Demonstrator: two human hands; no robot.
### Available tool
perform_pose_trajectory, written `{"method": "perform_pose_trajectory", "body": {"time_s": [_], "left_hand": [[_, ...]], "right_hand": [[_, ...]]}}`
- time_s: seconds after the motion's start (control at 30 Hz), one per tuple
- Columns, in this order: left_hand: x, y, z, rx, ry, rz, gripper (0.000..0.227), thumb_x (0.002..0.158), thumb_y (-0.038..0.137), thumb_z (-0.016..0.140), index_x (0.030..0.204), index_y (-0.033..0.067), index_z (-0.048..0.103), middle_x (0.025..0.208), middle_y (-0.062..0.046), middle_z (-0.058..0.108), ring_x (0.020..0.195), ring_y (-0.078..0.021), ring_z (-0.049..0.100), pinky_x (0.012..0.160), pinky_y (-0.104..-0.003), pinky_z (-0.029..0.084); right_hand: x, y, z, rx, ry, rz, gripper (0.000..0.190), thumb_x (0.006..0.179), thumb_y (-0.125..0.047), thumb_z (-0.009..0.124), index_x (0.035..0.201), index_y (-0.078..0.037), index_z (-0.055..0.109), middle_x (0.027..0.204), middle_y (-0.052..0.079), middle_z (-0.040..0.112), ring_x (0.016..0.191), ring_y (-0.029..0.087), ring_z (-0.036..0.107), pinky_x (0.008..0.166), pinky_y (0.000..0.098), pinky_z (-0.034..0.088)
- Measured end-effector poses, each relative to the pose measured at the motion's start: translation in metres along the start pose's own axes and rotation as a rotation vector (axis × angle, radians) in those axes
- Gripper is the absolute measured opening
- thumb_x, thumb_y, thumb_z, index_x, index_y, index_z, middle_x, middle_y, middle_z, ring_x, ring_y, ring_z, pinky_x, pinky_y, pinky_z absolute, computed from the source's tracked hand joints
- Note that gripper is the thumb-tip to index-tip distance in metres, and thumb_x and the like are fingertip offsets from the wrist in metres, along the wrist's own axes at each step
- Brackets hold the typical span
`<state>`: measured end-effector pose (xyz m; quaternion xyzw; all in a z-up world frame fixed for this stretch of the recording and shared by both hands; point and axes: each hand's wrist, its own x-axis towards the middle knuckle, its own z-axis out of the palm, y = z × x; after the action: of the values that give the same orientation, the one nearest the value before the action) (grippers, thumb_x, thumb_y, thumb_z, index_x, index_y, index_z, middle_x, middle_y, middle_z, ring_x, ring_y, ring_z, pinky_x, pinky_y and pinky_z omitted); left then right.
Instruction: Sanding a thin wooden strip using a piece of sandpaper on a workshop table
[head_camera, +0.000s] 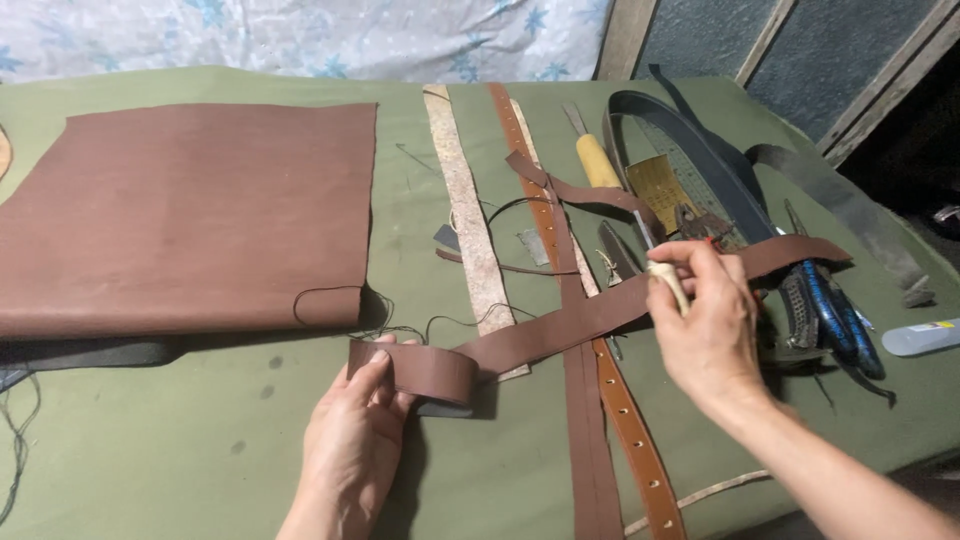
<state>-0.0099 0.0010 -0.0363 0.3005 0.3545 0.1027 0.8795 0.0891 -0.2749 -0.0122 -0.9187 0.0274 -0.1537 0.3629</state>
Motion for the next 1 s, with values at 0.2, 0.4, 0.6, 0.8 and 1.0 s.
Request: {"method": "perform_pose_trajectory", "body": {"time_s": [0.2, 0.4, 0.6, 0.8, 1.0], "left_hand": [[0.007, -0.003, -0.002, -0.038, -0.003, 0.004, 0.030, 0.098, 0.003, 0.056, 0.127, -0.0023, 0.061, 0.113, -0.018, 0.065, 0.098, -0.0259, 0.064, 0.084, -0.035, 0.054], [-0.001, 0.002, 0.002, -0.023, 0.001, -0.036, 0.024, 0.098, 0.005, 0.057, 0.121, 0.0021, 0.062, 0.109, -0.019, 0.070, 0.079, -0.0218, 0.059, 0.071, -0.030, 0.050], [0.015, -0.005, -0.008, -0.037, -0.030, -0.005, 0.025, 0.096, 0.003, 0.058, 0.120, -0.0014, 0.062, 0.109, -0.024, 0.071, 0.087, -0.0229, 0.064, 0.064, -0.027, 0.047], [-0.002, 0.004, 0.003, -0.008, 0.004, -0.041, 0.021, 0.097, 0.006, 0.059, 0.117, 0.0021, 0.063, 0.108, -0.020, 0.071, 0.075, -0.0182, 0.056, 0.056, -0.024, 0.038], [0.023, -0.006, -0.005, -0.090, 0.056, 0.015, 0.024, 0.096, -0.001, 0.060, 0.119, 0.0005, 0.062, 0.112, -0.011, 0.072, 0.089, -0.0199, 0.066, 0.068, -0.034, 0.055]], "right_hand": [[0.022, 0.012, 0.004, -0.101, 0.036, -0.115, 0.029, 0.093, -0.006, 0.068, 0.120, -0.015, 0.066, 0.119, 0.018, 0.049, 0.089, 0.027, 0.062, 0.077, 0.0423, 0.058], [0.036, 0.012, 0.014, -0.307, -0.129, -0.114, 0.041, 0.091, -0.008, 0.054, 0.127, -0.023, 0.068, 0.119, 0.013, 0.056, 0.111, 0.032, 0.047, 0.091, 0.0472, 0.046], [0.044, 0.001, 0.009, -0.214, -0.184, 0.024, 0.044, 0.094, -0.004, 0.061, 0.135, -0.020, 0.061, 0.124, 0.017, 0.057, 0.110, 0.033, 0.057, 0.089, 0.0520, 0.055], [0.061, -0.004, -0.024, -0.133, -0.020, 0.079, 0.040, 0.099, -0.004, 0.064, 0.136, -0.020, 0.064, 0.107, 0.010, 0.066, 0.077, 0.024, 0.061, 0.056, 0.0429, 0.053], [0.090, 0.033, -0.031, -0.129, 0.027, 0.040, 0.030, 0.098, -0.021, 0.068, 0.127, -0.027, 0.071, 0.108, -0.003, 0.072, 0.082, 0.010, 0.063, 0.074, 0.0327, 0.047]]}}
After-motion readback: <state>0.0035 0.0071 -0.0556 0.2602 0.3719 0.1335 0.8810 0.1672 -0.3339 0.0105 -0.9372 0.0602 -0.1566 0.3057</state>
